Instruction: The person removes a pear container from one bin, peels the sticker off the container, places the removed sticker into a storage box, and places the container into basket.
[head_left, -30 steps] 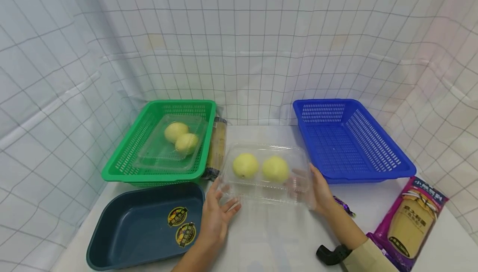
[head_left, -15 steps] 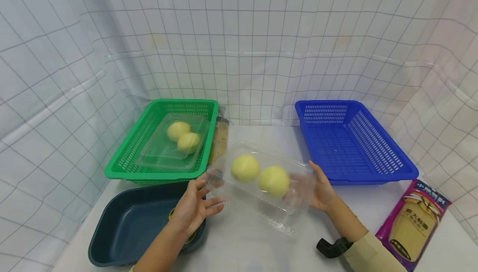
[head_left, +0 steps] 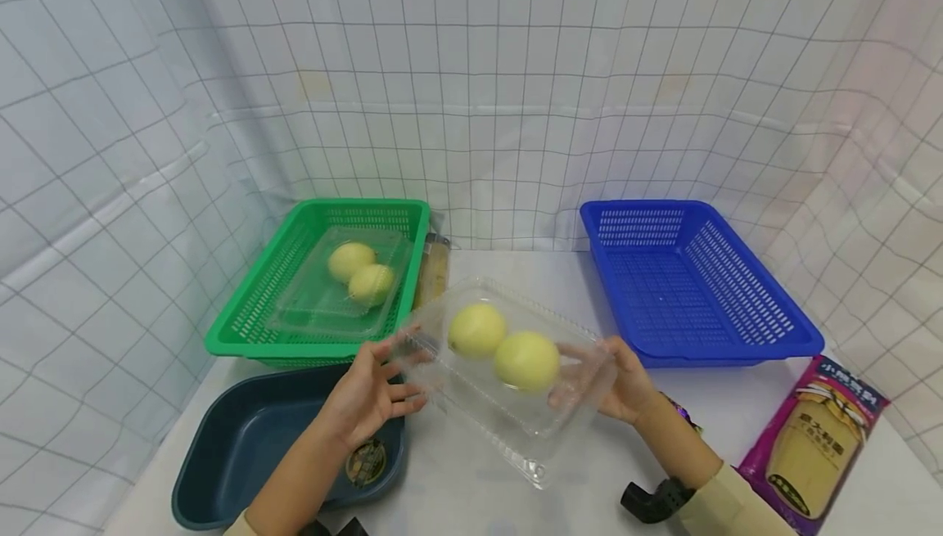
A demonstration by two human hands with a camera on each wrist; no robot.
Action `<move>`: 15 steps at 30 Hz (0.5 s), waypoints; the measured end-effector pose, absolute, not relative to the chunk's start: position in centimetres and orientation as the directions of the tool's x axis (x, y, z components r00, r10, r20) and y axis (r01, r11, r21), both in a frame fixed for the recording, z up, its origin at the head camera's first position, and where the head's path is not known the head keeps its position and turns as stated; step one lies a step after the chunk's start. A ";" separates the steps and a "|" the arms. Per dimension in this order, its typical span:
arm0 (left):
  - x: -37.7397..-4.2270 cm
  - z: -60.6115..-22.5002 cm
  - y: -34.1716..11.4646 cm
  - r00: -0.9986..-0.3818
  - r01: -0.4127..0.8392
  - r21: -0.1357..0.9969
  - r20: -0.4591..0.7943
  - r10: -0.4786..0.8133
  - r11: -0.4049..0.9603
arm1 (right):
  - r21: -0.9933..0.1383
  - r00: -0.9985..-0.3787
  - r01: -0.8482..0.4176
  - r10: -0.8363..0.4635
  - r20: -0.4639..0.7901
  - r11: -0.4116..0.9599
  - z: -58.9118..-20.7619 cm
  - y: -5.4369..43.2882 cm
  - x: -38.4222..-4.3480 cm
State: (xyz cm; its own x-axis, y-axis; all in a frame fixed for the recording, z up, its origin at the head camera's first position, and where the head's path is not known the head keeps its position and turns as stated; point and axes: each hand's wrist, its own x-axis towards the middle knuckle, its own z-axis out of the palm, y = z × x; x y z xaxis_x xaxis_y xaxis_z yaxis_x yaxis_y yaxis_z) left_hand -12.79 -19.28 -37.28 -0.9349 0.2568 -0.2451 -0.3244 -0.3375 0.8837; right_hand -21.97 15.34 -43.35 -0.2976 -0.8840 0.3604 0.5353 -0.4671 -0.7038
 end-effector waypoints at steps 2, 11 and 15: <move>-13.0 -37.1 -19.3 -0.936 -0.323 0.885 -0.245 0.253 -0.337 | -0.703 -0.322 0.521 -0.874 0.363 -0.484 -43.0 15.2 -21.8; -12.6 -36.9 -18.7 -0.956 -0.282 0.913 -0.239 0.172 -0.294 | -0.716 -0.434 0.422 -0.817 0.379 -0.556 -41.5 14.6 -20.9; -11.3 -36.4 -18.0 -0.964 -0.266 0.934 -0.255 0.076 -0.240 | -0.721 -0.520 0.391 -0.784 0.339 -0.571 -40.6 14.2 -20.5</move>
